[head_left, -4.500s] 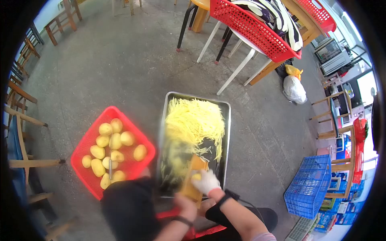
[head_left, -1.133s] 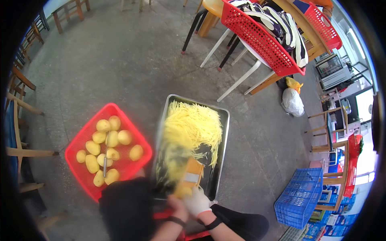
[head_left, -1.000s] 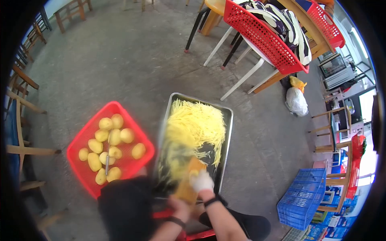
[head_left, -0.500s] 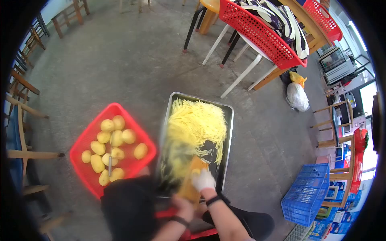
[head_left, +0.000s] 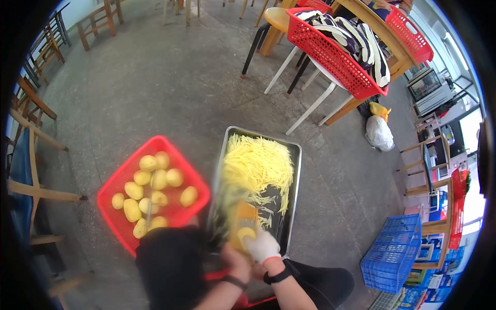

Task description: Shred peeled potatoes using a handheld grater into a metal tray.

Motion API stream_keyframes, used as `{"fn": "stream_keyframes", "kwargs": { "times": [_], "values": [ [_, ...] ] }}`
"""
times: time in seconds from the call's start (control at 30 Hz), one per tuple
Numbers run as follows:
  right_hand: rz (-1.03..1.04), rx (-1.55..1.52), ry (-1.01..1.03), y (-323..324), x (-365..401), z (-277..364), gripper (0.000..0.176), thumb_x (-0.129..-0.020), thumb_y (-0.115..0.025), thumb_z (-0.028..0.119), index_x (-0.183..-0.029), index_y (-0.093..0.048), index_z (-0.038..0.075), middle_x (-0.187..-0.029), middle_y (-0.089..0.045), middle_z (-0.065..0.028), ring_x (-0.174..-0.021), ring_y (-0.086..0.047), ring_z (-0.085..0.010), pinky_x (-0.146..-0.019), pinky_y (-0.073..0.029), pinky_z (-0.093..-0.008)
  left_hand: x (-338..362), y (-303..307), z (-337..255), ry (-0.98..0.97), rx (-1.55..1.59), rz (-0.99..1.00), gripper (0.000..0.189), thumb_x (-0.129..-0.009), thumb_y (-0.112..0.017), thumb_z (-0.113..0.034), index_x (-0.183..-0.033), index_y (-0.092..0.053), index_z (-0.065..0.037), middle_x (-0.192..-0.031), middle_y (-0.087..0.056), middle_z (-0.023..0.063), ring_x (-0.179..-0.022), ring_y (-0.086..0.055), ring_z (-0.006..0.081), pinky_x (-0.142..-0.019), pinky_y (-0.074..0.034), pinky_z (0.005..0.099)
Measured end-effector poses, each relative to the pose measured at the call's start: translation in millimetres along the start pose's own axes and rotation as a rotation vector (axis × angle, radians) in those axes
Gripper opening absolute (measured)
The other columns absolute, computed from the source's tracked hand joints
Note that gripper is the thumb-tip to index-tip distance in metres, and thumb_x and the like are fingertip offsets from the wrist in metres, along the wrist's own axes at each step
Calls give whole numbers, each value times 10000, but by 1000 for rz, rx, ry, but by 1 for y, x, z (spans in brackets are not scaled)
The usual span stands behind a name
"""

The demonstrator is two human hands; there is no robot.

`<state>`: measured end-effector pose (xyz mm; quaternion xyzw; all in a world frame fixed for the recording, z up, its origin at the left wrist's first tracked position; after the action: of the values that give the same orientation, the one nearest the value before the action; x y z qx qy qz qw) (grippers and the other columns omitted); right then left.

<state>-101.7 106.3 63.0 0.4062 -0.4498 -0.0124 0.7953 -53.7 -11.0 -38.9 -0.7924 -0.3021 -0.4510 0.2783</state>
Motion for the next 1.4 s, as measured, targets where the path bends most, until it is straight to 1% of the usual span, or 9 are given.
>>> {"fn": "stream_keyframes", "kwargs": {
  "times": [0.1,0.37,0.63,0.9,1.0,1.07,1.17,1.27,1.4],
  "values": [
    [-35,61,-27,-18,14,4,501,-792,-545,372,-1153,-540,24,-1020,-618,-285,-991,-601,-408,-857,-471,-464,-12,12,5,99,-70,50,293,-893,-425,-264,-954,-611,-46,-912,-607,48,-821,-590,200,-737,-471,323],
    [-82,30,14,-20,-142,-3,510,-816,-538,384,-1147,-516,-4,-1006,-622,-271,-972,-602,-430,-857,-476,-478,-27,10,24,165,123,21,400,-820,-420,-331,-976,-626,-26,-943,-629,118,-834,-626,280,-747,-499,389],
    [43,112,-9,-31,7,-2,594,-815,-535,471,-1239,-437,68,-1163,-544,-266,-1038,-573,-436,-887,-457,-499,-6,14,5,51,-96,-98,376,-827,-431,-318,-986,-605,-26,-934,-613,129,-840,-617,276,-765,-487,380],
    [-80,109,-115,-5,-140,-11,496,-822,-519,340,-1173,-508,-10,-1053,-616,-288,-989,-607,-411,-870,-476,-472,-16,6,25,182,120,-43,417,-845,-414,-318,-1060,-602,-14,-990,-624,113,-898,-627,288,-802,-497,370],
    [9,110,31,-17,-111,-13,529,-813,-520,361,-1202,-497,3,-1052,-615,-289,-987,-606,-414,-872,-471,-478,-12,-7,19,167,95,127,417,-842,-418,-318,-1063,-598,-13,-1016,-614,117,-919,-616,278,-808,-488,370],
    [62,62,134,-20,-48,-5,549,-813,-511,400,-1208,-490,19,-1048,-613,-284,-973,-611,-415,-880,-466,-481,5,2,7,141,74,-125,413,-841,-419,-309,-1059,-600,-8,-1019,-610,118,-929,-608,272,-804,-481,371],
    [30,188,17,-23,-8,-8,539,-826,-502,404,-1210,-484,25,-1084,-595,-276,-983,-603,-426,-876,-468,-482,-7,8,14,20,-104,-86,389,-838,-423,-300,-1024,-608,-12,-969,-612,119,-911,-606,267,-791,-479,372],
    [-12,114,-61,-23,-68,-13,581,-814,-506,407,-1227,-464,0,-1102,-591,-278,-1043,-576,-420,-919,-444,-455,4,-2,12,208,125,-36,363,-833,-426,-292,-991,-603,-17,-952,-603,126,-875,-610,268,-772,-484,378],
    [-53,122,-70,-18,-147,-26,512,-831,-499,382,-1161,-492,-10,-1109,-590,-279,-1019,-590,-419,-891,-461,-463,-5,-4,13,147,37,-15,345,-827,-435,-290,-972,-598,-22,-942,-598,127,-833,-614,277,-746,-491,380]
  ]
}}
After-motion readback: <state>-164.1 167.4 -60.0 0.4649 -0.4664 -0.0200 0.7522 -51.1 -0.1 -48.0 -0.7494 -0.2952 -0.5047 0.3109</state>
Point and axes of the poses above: each hand's wrist, its own x-axis away from the middle knuckle, its own y-axis out of the back of the hand, z = x × y, the point moved 7 cm from there along -x, towards the middle knuckle
